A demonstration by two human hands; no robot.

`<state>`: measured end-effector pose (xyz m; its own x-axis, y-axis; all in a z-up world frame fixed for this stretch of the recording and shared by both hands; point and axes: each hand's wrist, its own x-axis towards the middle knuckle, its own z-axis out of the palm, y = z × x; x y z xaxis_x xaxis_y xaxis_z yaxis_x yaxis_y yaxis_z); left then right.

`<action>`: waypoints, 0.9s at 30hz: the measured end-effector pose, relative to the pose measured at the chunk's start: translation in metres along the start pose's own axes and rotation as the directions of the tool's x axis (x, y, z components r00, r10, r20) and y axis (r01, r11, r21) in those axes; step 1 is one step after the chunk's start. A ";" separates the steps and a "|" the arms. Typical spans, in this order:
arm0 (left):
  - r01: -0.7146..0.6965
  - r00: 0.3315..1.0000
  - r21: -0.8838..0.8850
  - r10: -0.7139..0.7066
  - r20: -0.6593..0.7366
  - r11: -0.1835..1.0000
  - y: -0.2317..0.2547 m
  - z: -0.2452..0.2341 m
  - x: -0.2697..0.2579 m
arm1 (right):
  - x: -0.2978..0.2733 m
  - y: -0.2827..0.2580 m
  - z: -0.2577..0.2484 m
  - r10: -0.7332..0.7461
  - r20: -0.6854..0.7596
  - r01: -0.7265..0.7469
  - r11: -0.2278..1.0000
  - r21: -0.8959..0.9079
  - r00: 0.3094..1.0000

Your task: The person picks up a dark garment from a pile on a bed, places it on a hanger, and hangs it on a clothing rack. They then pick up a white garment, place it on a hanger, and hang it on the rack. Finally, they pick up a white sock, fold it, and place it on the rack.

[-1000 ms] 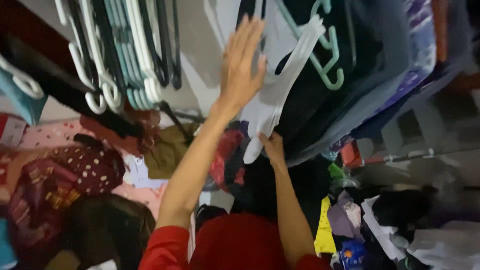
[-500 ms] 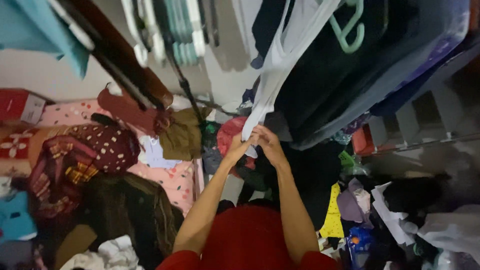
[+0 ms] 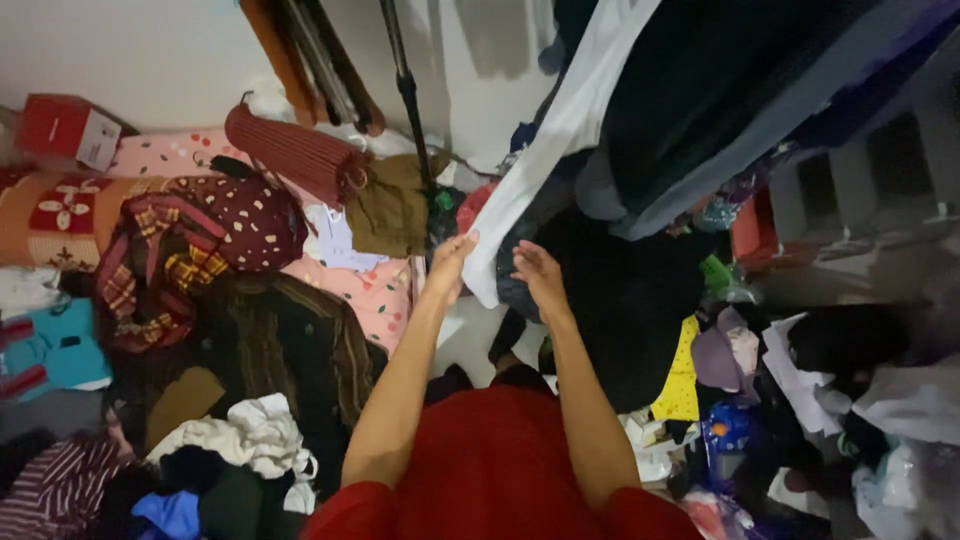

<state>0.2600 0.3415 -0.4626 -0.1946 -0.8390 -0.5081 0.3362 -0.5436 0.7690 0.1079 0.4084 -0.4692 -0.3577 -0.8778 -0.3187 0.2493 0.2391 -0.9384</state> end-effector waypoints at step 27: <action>-0.053 0.988 -0.302 0.005 -0.156 0.952 0.056 0.000 -0.049 | 0.014 0.011 -0.005 0.320 0.394 -0.456 0.830 0.321 0.861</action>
<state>0.2887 0.3526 -0.3949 -0.0467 -0.8281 -0.5586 0.6089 -0.4669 0.6413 0.1007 0.4009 -0.4847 0.1268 -0.8432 -0.5224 0.6588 0.4653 -0.5912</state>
